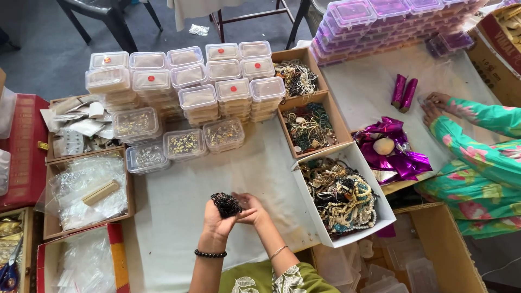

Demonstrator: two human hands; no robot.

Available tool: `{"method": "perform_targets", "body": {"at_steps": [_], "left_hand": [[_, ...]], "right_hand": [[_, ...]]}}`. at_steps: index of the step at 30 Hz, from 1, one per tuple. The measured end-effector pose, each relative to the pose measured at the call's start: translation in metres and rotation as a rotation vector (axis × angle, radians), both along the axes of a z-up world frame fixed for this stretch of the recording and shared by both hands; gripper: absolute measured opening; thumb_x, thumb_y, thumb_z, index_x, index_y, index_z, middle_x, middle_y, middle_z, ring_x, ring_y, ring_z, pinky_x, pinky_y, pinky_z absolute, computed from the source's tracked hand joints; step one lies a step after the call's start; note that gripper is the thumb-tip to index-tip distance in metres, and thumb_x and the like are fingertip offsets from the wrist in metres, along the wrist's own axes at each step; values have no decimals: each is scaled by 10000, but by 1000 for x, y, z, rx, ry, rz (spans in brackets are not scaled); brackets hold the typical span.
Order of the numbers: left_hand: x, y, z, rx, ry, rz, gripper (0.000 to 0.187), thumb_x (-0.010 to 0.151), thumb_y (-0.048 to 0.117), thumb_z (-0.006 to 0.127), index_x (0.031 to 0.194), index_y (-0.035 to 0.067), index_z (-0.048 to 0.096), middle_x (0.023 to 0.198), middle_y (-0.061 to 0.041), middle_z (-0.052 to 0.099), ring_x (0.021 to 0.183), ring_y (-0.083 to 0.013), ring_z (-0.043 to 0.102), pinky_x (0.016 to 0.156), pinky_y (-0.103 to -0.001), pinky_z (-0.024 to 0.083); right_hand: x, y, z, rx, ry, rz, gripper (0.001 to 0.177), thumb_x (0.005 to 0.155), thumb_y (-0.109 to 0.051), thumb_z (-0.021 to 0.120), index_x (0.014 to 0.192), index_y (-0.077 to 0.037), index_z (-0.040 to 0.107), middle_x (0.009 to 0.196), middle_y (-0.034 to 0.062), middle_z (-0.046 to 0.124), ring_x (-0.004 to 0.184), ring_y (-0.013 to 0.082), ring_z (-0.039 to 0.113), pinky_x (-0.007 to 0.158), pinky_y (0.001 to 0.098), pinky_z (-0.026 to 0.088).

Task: The person opens a cardboard box using scissors and then organizes small plastic containers filled with jewelry components on a table. They proceed to pick up various beaded necklaces and bracelets, placing them into clear plastic bags for packaging.

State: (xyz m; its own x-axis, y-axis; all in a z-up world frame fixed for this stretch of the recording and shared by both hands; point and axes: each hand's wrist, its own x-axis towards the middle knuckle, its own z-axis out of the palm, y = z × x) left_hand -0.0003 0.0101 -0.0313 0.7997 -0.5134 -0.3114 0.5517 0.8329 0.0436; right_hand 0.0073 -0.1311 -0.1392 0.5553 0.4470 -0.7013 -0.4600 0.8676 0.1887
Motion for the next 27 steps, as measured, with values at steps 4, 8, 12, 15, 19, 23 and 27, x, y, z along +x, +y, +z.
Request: {"method": "perform_targets", "body": {"at_steps": [4, 8, 12, 15, 19, 23, 27], "left_hand": [[-11, -16, 67, 221, 278, 71, 255, 982, 57, 442, 777, 95, 589, 703, 0, 540, 704, -193, 557, 914, -906, 368], [-14, -9, 67, 117, 316, 65, 253, 956, 23, 419, 763, 62, 577, 695, -23, 548, 713, -201, 576, 924, -857, 336], [-8, -13, 106, -107, 226, -28, 258, 992, 88, 391, 869, 49, 614, 856, -91, 633, 890, -316, 643, 1076, -649, 432], [-12, -17, 92, -40, 428, 12, 262, 1011, 129, 387, 927, 45, 620, 977, -112, 670, 1064, -390, 651, 1026, -571, 484], [-22, -12, 75, -111, 412, 56, 180, 1046, 76, 423, 1008, -20, 570, 1054, -162, 609, 1183, -461, 597, 1033, -599, 495], [-23, -6, 109, 26, 588, 89, 224, 1025, 88, 429, 1176, 66, 593, 1257, -345, 540, 1216, -491, 538, 1001, -512, 536], [-26, -3, 154, -86, 468, 55, 301, 975, 69, 449, 1259, 89, 546, 1342, -342, 507, 1222, -507, 562, 1015, -529, 512]], "right_hand": [[-5, 17, -81, -26, -403, -12, 288, 972, -130, 571, 1174, 46, 675, 1250, 163, 717, 1136, 291, 676, 1079, 416, 542], [-10, 9, -58, -17, -247, 3, 271, 998, -135, 644, 1216, 18, 694, 1183, 154, 685, 1091, 302, 669, 1046, 435, 546], [-4, 15, 132, -102, -364, 122, 308, 859, -289, 618, 1049, -58, 695, 1102, 138, 755, 990, 281, 710, 921, 420, 568], [13, 15, 91, -165, -414, 234, 304, 960, -330, 646, 1038, -40, 692, 856, 77, 657, 781, 179, 646, 745, 310, 563], [33, 4, -14, -445, -271, 159, 323, 941, -385, 672, 784, -119, 578, 519, -40, 389, 428, 108, 383, 399, 257, 347], [26, -5, -18, -489, -96, -31, 362, 979, -400, 603, 827, -72, 588, 572, -31, 391, 473, 111, 373, 429, 286, 341], [17, -21, -19, -709, 17, 19, 348, 961, -437, 557, 792, -134, 568, 555, -48, 373, 438, 113, 300, 396, 283, 238]]}}
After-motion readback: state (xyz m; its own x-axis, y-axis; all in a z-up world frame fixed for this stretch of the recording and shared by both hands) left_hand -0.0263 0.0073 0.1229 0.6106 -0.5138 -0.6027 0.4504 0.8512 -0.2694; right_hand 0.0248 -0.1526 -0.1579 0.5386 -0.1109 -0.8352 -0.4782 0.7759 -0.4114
